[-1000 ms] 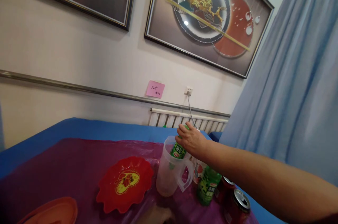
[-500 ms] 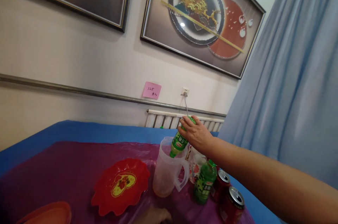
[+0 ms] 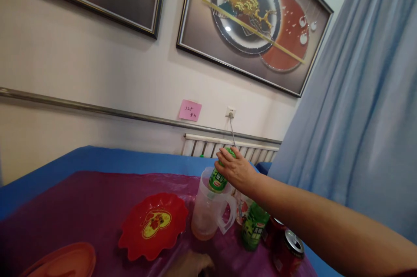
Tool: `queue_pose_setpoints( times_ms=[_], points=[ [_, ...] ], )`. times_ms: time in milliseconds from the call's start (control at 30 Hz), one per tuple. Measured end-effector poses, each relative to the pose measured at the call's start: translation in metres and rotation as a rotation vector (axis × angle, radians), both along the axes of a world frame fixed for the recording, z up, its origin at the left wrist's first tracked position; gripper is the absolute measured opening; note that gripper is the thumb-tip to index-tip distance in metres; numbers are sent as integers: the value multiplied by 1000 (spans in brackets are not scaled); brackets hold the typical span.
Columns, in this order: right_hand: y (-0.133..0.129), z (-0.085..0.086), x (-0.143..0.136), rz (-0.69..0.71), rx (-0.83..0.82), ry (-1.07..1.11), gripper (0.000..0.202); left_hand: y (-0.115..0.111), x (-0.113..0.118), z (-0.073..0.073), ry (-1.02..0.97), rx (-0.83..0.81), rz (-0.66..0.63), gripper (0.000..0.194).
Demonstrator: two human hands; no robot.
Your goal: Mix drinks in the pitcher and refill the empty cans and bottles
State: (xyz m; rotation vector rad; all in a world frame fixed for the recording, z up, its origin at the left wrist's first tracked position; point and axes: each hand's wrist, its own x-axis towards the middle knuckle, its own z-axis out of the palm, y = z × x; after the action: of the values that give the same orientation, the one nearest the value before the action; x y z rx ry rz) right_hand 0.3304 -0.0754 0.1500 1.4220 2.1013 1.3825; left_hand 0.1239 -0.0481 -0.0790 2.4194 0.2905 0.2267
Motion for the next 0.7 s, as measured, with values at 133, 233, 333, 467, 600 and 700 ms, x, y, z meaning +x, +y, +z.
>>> queue_pose_setpoints(
  times_ms=[133,233,333,467,600,700],
  points=[
    [-5,6,1,-43,21,18,26,-1,1,0,0,-20,9,28],
    [-13,8,3,-116,24,66,31,-2,1,-2,8,-18,6,30],
    [-27,9,5,-216,48,160,36,-4,1,-4,18,46,0,30],
    [-56,9,10,-329,94,354,37,-11,1,-2,63,194,-37,23],
    [-89,-6,16,-362,183,650,39,-22,2,2,169,363,-49,19],
    [-110,-39,9,-226,232,974,47,-30,4,5,248,449,-33,25]
  ],
)
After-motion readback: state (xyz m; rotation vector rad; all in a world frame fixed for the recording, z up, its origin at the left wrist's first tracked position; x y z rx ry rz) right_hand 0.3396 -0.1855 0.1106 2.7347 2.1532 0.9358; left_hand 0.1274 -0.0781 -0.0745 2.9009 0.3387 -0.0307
